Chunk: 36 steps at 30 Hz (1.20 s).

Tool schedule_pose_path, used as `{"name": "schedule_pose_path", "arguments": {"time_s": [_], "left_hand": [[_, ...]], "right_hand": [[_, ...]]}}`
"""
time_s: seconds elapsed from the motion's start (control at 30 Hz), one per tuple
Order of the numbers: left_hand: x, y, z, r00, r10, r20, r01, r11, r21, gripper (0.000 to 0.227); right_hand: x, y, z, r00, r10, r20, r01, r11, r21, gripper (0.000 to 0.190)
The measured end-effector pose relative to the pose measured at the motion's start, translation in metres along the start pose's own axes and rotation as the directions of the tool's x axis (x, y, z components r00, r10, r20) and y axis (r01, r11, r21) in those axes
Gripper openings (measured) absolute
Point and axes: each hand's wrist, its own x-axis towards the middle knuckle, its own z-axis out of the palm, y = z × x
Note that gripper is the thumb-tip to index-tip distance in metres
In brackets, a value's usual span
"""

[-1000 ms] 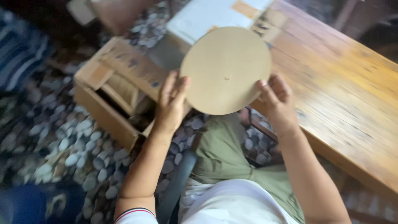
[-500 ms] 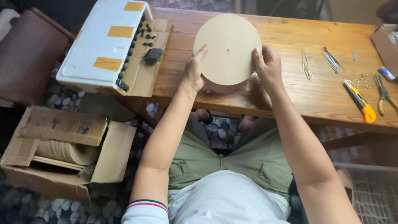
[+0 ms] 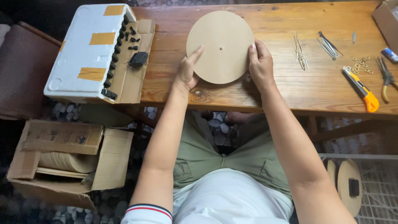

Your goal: The person retrieves a circular wooden disc from a box and places it on a workbench. They brush the disc with a feather duster, then use a utility knife to carve a rectangular recess into the wood. After brushing again, they fit a black plastic component into the recess and inspect the assembly.

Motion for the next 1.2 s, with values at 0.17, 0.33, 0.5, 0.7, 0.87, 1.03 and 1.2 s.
{"name": "schedule_pose_path", "arguments": {"time_s": [0.17,0.33,0.5,0.7,0.87,1.03,1.2], "left_hand": [[-0.002,-0.001,-0.006,0.999,0.000,0.042,0.001,1.000,-0.016,0.039],[0.000,-0.003,-0.008,0.995,-0.019,0.099,0.023,0.999,-0.043,0.042],[-0.009,0.006,0.000,0.996,-0.069,0.051,0.069,0.998,-0.010,0.042],[-0.005,0.000,-0.004,0.999,-0.026,0.047,0.028,0.999,-0.031,0.039],[-0.014,0.008,0.001,0.998,-0.027,0.060,0.028,1.000,-0.013,0.045],[-0.016,0.017,0.002,0.990,-0.065,0.124,0.074,0.995,-0.064,0.062],[-0.010,0.011,-0.001,0.986,-0.028,0.165,0.062,0.977,-0.202,0.076]], "right_hand": [[-0.001,-0.001,0.002,1.000,-0.017,0.009,0.017,1.000,-0.023,0.031],[-0.001,-0.003,0.000,1.000,-0.007,0.029,0.008,0.999,-0.032,0.032],[-0.004,-0.010,0.000,0.999,0.002,0.051,-0.004,1.000,0.022,0.030],[-0.005,-0.013,0.001,0.998,-0.008,0.055,0.014,0.993,-0.114,0.045],[-0.004,-0.007,0.001,0.997,0.008,0.074,-0.008,1.000,0.007,0.037],[-0.001,-0.012,0.003,0.999,0.022,0.048,-0.021,0.999,-0.037,0.038],[-0.002,-0.003,0.003,0.999,0.041,-0.016,-0.041,0.999,-0.029,0.036]]}}
